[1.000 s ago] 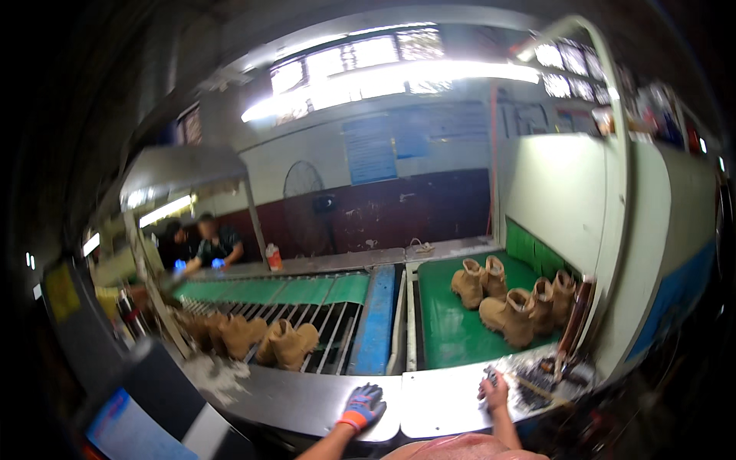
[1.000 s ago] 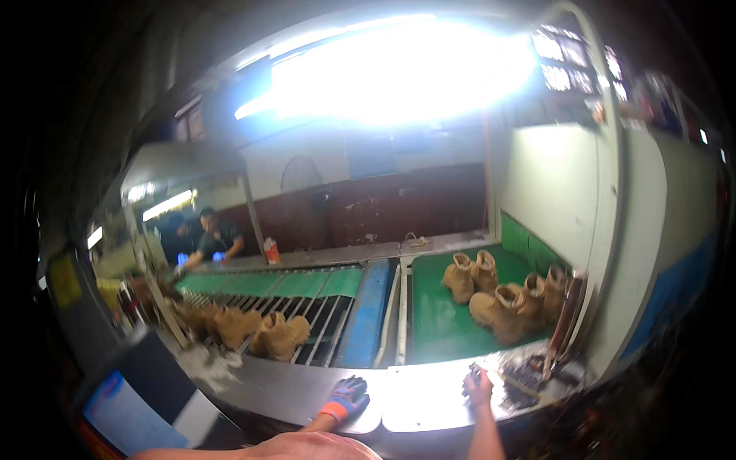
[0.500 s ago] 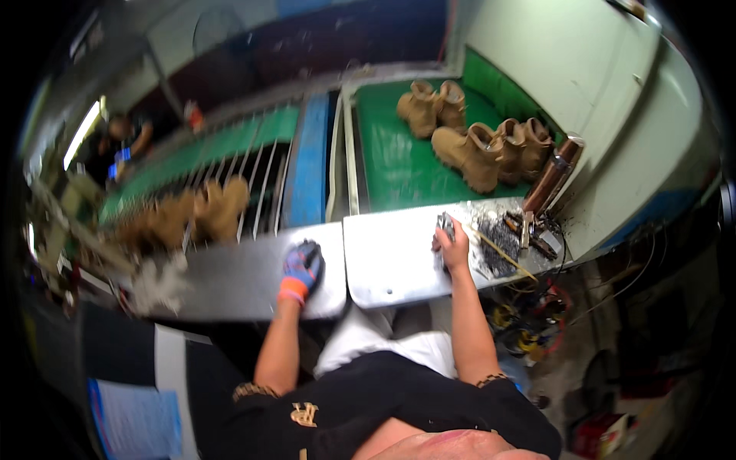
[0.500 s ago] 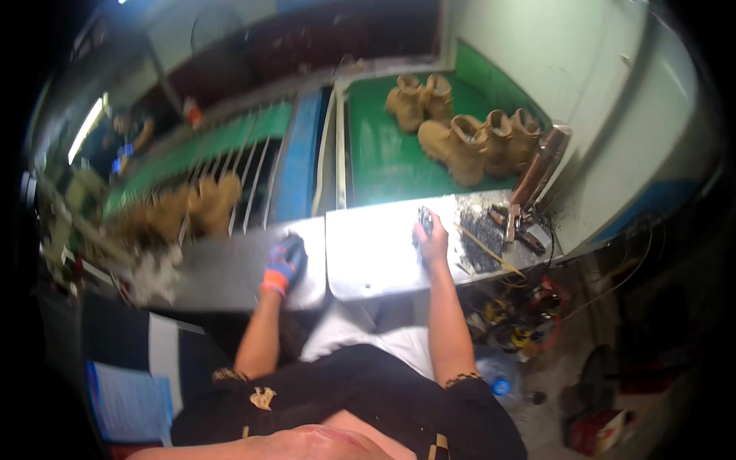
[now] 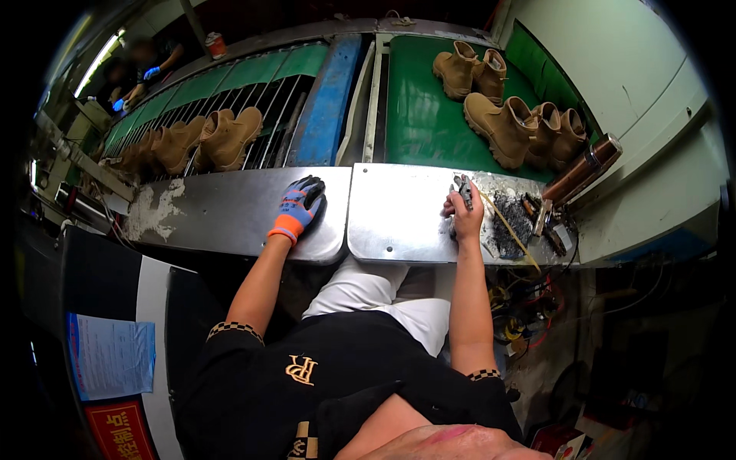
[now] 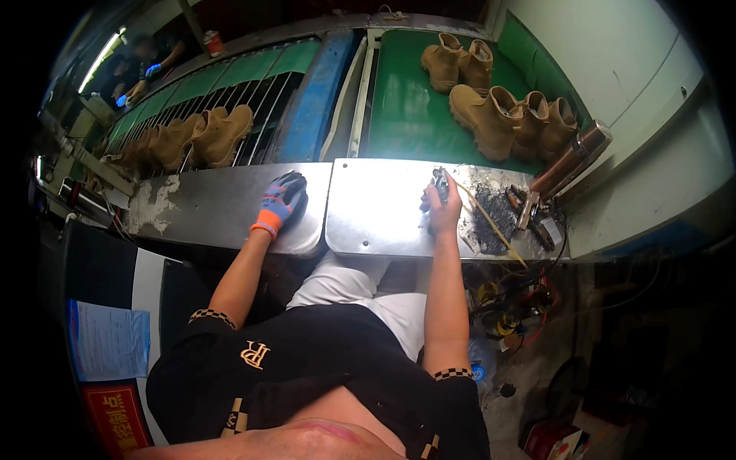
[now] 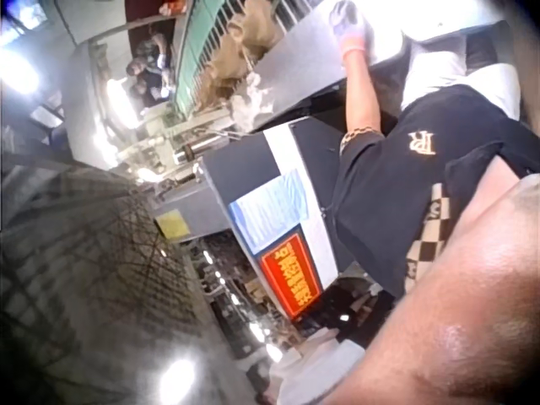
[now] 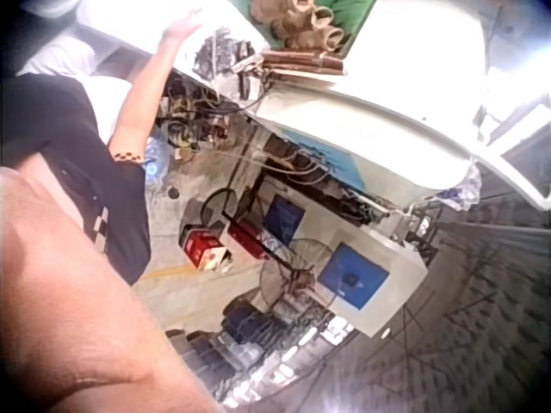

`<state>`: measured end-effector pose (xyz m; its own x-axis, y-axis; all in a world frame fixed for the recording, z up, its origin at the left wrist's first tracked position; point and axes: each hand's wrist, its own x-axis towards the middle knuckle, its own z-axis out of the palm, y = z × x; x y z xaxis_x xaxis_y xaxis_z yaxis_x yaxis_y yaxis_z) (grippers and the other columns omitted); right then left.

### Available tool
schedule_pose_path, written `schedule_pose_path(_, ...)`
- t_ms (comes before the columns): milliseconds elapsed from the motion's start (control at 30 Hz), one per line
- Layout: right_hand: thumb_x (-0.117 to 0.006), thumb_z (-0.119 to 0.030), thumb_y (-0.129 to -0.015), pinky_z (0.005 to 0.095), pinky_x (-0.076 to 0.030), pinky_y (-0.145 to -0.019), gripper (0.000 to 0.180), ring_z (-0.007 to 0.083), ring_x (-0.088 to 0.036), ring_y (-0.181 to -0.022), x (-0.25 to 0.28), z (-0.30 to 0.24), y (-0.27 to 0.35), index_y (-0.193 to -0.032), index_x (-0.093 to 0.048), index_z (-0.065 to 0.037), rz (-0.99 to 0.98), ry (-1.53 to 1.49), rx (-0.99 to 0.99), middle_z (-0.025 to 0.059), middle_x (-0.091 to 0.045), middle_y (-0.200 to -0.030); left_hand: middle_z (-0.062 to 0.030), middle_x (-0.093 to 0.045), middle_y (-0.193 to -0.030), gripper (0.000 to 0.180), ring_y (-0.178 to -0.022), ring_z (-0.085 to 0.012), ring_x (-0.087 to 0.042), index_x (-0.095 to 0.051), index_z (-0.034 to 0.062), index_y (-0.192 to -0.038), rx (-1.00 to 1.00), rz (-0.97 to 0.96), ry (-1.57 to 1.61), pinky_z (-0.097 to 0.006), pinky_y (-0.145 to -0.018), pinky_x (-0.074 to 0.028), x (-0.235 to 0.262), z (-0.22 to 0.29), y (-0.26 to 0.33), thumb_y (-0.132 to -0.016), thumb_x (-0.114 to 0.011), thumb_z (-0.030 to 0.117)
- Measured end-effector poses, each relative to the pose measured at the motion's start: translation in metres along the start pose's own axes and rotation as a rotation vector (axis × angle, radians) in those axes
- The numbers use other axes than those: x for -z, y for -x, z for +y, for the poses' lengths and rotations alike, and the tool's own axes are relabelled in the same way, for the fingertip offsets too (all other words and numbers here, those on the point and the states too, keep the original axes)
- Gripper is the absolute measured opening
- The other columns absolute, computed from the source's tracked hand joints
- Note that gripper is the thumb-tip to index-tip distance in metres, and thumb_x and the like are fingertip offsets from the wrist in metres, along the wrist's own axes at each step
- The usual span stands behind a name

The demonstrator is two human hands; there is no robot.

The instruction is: The person cleans tan boots using an air nozzle, spraying the exterior and interior before placing them on a moving conveyor belt.

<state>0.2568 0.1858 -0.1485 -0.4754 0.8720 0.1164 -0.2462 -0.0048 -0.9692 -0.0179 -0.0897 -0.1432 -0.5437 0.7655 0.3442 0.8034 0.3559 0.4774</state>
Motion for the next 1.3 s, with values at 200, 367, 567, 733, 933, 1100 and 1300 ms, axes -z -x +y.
schedule_pose_path(200, -0.059, -0.007, -0.088, 0.0247, -0.049, -0.052, 0.047, 0.0109, -0.057, -0.059, 0.004, -0.014, 0.017, -0.133, -0.049, 0.002, 0.011, -0.003, 0.019, 0.0059, -0.061, -0.075, -0.0143, -0.059, -0.129, 0.035, -0.124, -0.0344, -0.05, -0.066, 0.0112, -0.117, -0.131, -0.04, -0.001, -0.042, -0.109, -0.037, 0.009, 0.003, 0.008, -0.085, -0.066, 0.024)
schedule_pose_path(367, -0.061, -0.014, -0.087, 0.0313, -0.05, -0.061, 0.052, 0.0174, -0.059, -0.062, 0.034, -0.053, 0.158, -0.134, -0.047, 0.006, 0.046, 0.076, 0.131, 0.008, -0.061, -0.074, -0.0182, -0.055, -0.131, 0.045, -0.122, -0.0379, -0.051, -0.059, 0.0061, -0.125, -0.136, -0.238, -0.089, -0.045, -0.105, -0.042, 0.087, -0.005, 0.191, -0.082, -0.069, 0.018)
schedule_pose_path(567, -0.062, -0.017, -0.087, 0.034, -0.049, -0.059, 0.059, 0.0219, -0.059, -0.062, 0.062, -0.06, 0.224, -0.137, -0.041, 0.008, 0.213, -0.018, 0.042, 0.0121, -0.061, -0.078, -0.0095, -0.071, -0.1, 0.028, -0.097, -0.0281, -0.066, -0.072, 0.011, -0.103, -0.259, -0.567, 0.099, -0.037, -0.088, -0.053, 0.129, 0.013, 0.16, -0.078, -0.072, 0.023)
schedule_pose_path(733, -0.056, -0.012, -0.091, 0.0315, -0.048, -0.067, 0.05, 0.0189, -0.06, -0.072, -0.007, -0.051, 0.133, -0.135, -0.043, 0.008, 0.151, -0.095, 0.135, 0.0104, -0.062, -0.079, -0.0152, -0.065, -0.111, 0.035, -0.101, -0.0339, -0.062, -0.064, 0.0088, -0.116, -0.779, -0.212, 0.206, -0.041, -0.09, -0.05, 0.009, 0.055, -0.088, -0.087, -0.067, 0.029)
schedule_pose_path(933, -0.057, -0.011, -0.09, 0.0294, -0.049, -0.063, 0.054, 0.0165, -0.059, -0.071, -0.015, -0.036, 0.118, -0.138, -0.041, 0.006, 0.064, 0.079, 0.05, 0.0084, -0.061, -0.081, -0.0146, -0.065, -0.104, 0.032, -0.094, -0.0337, -0.063, -0.066, 0.0128, -0.112, -0.509, -0.19, 0.489, -0.041, -0.081, -0.051, -0.032, 0.147, -0.091, -0.089, -0.062, 0.034)
schedule_pose_path(1100, -0.057, -0.01, -0.091, 0.0318, -0.049, -0.064, 0.057, 0.0168, -0.057, -0.069, -0.003, -0.041, 0.127, -0.14, -0.036, 0.009, 0.066, 0.144, 0.052, 0.0089, -0.06, -0.08, -0.0134, -0.063, -0.119, 0.034, -0.108, -0.0315, -0.06, -0.066, 0.0093, -0.116, -0.496, -0.347, 0.462, -0.041, -0.093, -0.049, 0.049, 0.041, 0.048, -0.086, -0.067, 0.025)
schedule_pose_path(1300, -0.056, -0.011, -0.088, 0.0319, -0.047, -0.064, 0.061, 0.0196, -0.056, -0.068, -0.005, -0.046, 0.122, -0.141, -0.034, 0.008, 0.163, -0.003, 0.051, 0.0111, -0.059, -0.08, -0.0162, -0.068, -0.114, 0.026, -0.111, -0.0261, -0.064, -0.068, 0.0026, -0.112, 0.357, -0.102, 0.317, -0.037, -0.098, -0.049, 0.141, -0.033, 0.126, -0.086, -0.066, 0.005)
